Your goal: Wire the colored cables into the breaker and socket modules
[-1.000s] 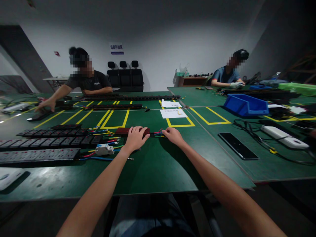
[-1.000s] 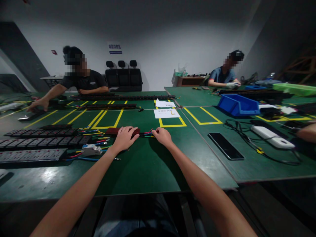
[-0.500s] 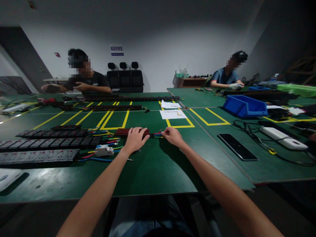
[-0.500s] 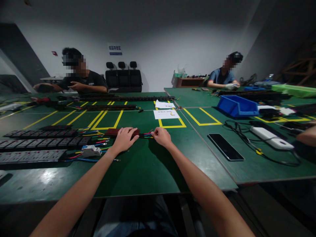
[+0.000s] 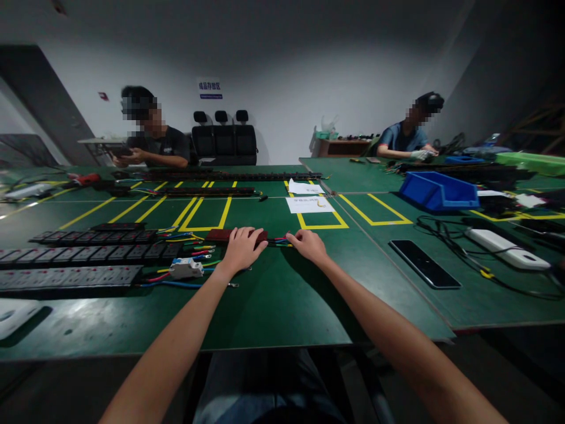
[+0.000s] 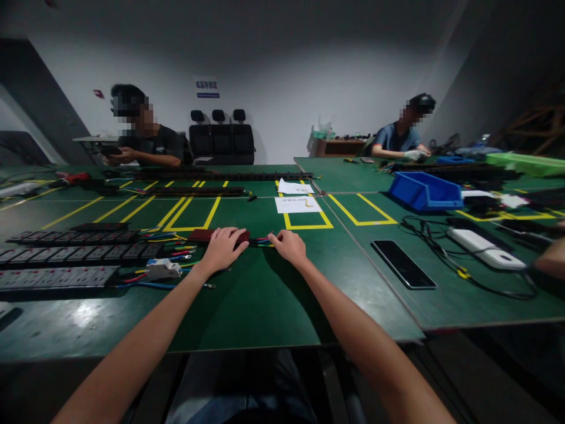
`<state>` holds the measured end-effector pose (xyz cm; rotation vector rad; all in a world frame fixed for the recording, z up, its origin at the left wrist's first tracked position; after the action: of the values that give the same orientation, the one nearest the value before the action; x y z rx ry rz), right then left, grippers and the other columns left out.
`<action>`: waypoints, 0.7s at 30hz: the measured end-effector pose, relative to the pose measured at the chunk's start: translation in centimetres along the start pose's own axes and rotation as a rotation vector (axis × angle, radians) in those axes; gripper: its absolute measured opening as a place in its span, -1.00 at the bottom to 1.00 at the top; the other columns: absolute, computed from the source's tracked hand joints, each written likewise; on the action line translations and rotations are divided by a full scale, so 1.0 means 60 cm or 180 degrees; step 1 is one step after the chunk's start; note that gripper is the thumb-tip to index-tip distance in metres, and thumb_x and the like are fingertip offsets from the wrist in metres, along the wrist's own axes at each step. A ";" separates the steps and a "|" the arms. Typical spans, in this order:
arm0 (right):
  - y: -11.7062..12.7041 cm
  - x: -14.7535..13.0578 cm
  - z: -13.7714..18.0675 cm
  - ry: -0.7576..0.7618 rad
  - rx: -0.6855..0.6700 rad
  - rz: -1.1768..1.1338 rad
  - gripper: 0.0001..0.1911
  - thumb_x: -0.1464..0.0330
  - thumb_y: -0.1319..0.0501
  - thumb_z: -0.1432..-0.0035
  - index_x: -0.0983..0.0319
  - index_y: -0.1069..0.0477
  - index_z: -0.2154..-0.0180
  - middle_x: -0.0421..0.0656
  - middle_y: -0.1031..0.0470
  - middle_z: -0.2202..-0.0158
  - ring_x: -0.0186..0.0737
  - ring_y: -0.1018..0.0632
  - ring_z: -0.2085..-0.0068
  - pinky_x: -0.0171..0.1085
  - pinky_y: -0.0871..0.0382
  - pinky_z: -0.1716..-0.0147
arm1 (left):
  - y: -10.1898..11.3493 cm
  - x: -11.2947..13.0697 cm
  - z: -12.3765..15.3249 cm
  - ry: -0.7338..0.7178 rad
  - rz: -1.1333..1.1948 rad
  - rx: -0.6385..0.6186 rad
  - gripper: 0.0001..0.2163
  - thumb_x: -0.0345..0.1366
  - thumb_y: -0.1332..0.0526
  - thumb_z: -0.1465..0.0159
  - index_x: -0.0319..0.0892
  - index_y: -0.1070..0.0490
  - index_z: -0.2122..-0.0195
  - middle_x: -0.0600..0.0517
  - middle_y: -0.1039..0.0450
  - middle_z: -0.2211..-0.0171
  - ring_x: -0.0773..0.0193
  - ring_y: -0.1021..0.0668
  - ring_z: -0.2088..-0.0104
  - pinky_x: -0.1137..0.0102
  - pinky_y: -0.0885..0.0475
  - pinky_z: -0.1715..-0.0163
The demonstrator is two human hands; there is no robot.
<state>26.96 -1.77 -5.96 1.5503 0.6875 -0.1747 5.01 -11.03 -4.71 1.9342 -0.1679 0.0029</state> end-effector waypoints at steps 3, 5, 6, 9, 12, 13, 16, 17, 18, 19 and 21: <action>0.000 -0.003 0.001 -0.0120 -0.0003 0.0001 -0.55 -0.01 -0.15 -0.34 0.18 -0.55 0.35 -0.07 -0.63 0.29 -0.15 -0.58 0.26 -0.32 -0.17 0.39 | 0.001 0.000 0.000 0.0003 0.0017 -0.0012 -0.49 0.03 -0.01 -0.49 -0.12 -0.36 -0.32 -0.19 -0.43 -0.23 -0.07 -0.41 -0.26 -0.10 -0.17 -0.35; -0.001 -0.004 0.000 -0.0162 -0.0022 -0.0022 -0.58 0.01 -0.17 -0.33 0.18 -0.54 0.36 -0.07 -0.63 0.29 -0.15 -0.58 0.26 -0.32 -0.17 0.40 | 0.000 0.000 0.000 0.0006 0.0035 -0.0010 -0.49 0.03 -0.01 -0.49 -0.11 -0.36 -0.32 -0.19 -0.43 -0.22 -0.07 -0.41 -0.26 -0.09 -0.16 -0.35; -0.001 -0.004 0.000 -0.0175 -0.0030 -0.0027 -0.59 0.02 -0.18 -0.33 0.18 -0.54 0.36 -0.08 -0.63 0.29 -0.15 -0.58 0.26 -0.32 -0.18 0.40 | 0.000 0.000 0.000 0.0006 0.0048 -0.0005 -0.50 0.03 -0.01 -0.49 -0.10 -0.37 -0.32 -0.19 -0.43 -0.22 -0.07 -0.41 -0.26 -0.09 -0.16 -0.35; -0.001 -0.004 -0.002 -0.0183 -0.0057 -0.0013 -0.61 0.03 -0.19 -0.32 0.18 -0.54 0.35 -0.08 -0.63 0.29 -0.14 -0.58 0.25 -0.32 -0.19 0.40 | -0.002 -0.001 0.000 0.0005 0.0083 0.0019 -0.51 0.03 -0.01 -0.49 -0.08 -0.37 -0.31 -0.18 -0.43 -0.22 -0.08 -0.41 -0.26 -0.10 -0.16 -0.35; -0.001 -0.003 -0.003 -0.0176 -0.0094 0.0014 -0.63 0.05 -0.21 -0.31 0.18 -0.54 0.35 -0.08 -0.62 0.29 -0.14 -0.58 0.25 -0.32 -0.21 0.39 | -0.003 -0.002 0.000 0.0008 0.0089 0.0031 -0.50 0.03 -0.01 -0.49 -0.09 -0.37 -0.31 -0.18 -0.43 -0.22 -0.08 -0.41 -0.26 -0.11 -0.15 -0.35; -0.001 -0.003 -0.003 -0.0169 -0.0106 0.0022 -0.64 0.05 -0.21 -0.30 0.17 -0.54 0.34 -0.09 -0.62 0.29 -0.14 -0.58 0.25 -0.32 -0.21 0.39 | -0.003 -0.002 0.000 0.0009 0.0088 0.0025 -0.50 0.04 -0.01 -0.49 -0.09 -0.37 -0.31 -0.18 -0.43 -0.22 -0.08 -0.41 -0.26 -0.11 -0.15 -0.35; -0.002 -0.001 -0.003 -0.0124 -0.0122 0.0037 -0.64 0.06 -0.21 -0.31 0.18 -0.52 0.36 -0.09 -0.62 0.30 -0.15 -0.57 0.26 -0.32 -0.18 0.41 | -0.002 -0.001 0.001 0.0011 0.0090 0.0001 -0.50 0.04 -0.01 -0.49 -0.08 -0.36 -0.32 -0.17 -0.43 -0.22 -0.06 -0.41 -0.26 -0.09 -0.15 -0.35; -0.002 -0.001 -0.003 -0.0097 -0.0123 0.0044 -0.63 0.05 -0.20 -0.31 0.18 -0.51 0.37 -0.09 -0.62 0.31 -0.16 -0.57 0.28 -0.32 -0.17 0.42 | -0.002 0.000 0.002 0.0008 0.0088 -0.0002 -0.50 0.04 -0.01 -0.49 -0.08 -0.35 -0.32 -0.17 -0.42 -0.23 -0.06 -0.41 -0.26 -0.09 -0.15 -0.36; -0.002 0.000 -0.003 -0.0075 -0.0120 0.0059 -0.62 0.05 -0.20 -0.32 0.18 -0.51 0.38 -0.09 -0.61 0.32 -0.16 -0.57 0.29 -0.32 -0.16 0.42 | -0.001 0.000 0.002 0.0008 0.0080 0.0002 -0.50 0.04 -0.01 -0.49 -0.08 -0.36 -0.32 -0.17 -0.42 -0.23 -0.06 -0.40 -0.26 -0.08 -0.15 -0.36; -0.003 0.001 -0.003 -0.0057 -0.0117 0.0081 -0.62 0.05 -0.20 -0.32 0.18 -0.50 0.39 -0.09 -0.61 0.33 -0.16 -0.56 0.29 -0.32 -0.16 0.42 | -0.001 0.000 0.003 0.0011 0.0068 0.0010 -0.50 0.04 -0.01 -0.49 -0.09 -0.36 -0.32 -0.17 -0.42 -0.23 -0.06 -0.40 -0.27 -0.08 -0.15 -0.36; -0.003 0.002 -0.004 -0.0024 -0.0114 0.0125 -0.61 0.05 -0.20 -0.33 0.18 -0.51 0.40 -0.09 -0.60 0.35 -0.17 -0.56 0.31 -0.32 -0.16 0.41 | -0.002 0.001 0.003 0.0016 0.0040 0.0022 -0.50 0.04 -0.01 -0.49 -0.08 -0.36 -0.32 -0.17 -0.43 -0.22 -0.06 -0.40 -0.27 -0.07 -0.15 -0.36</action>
<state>26.87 -1.52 -6.16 1.5271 0.6506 -0.1382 5.05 -11.18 -4.88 1.9399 -0.1770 0.0166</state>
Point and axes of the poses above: each hand's wrist, its own z-axis away from the middle knuckle, its own y-axis out of the back of the hand, x = y × z, the point moved 2 cm from there along -z, towards the middle knuckle
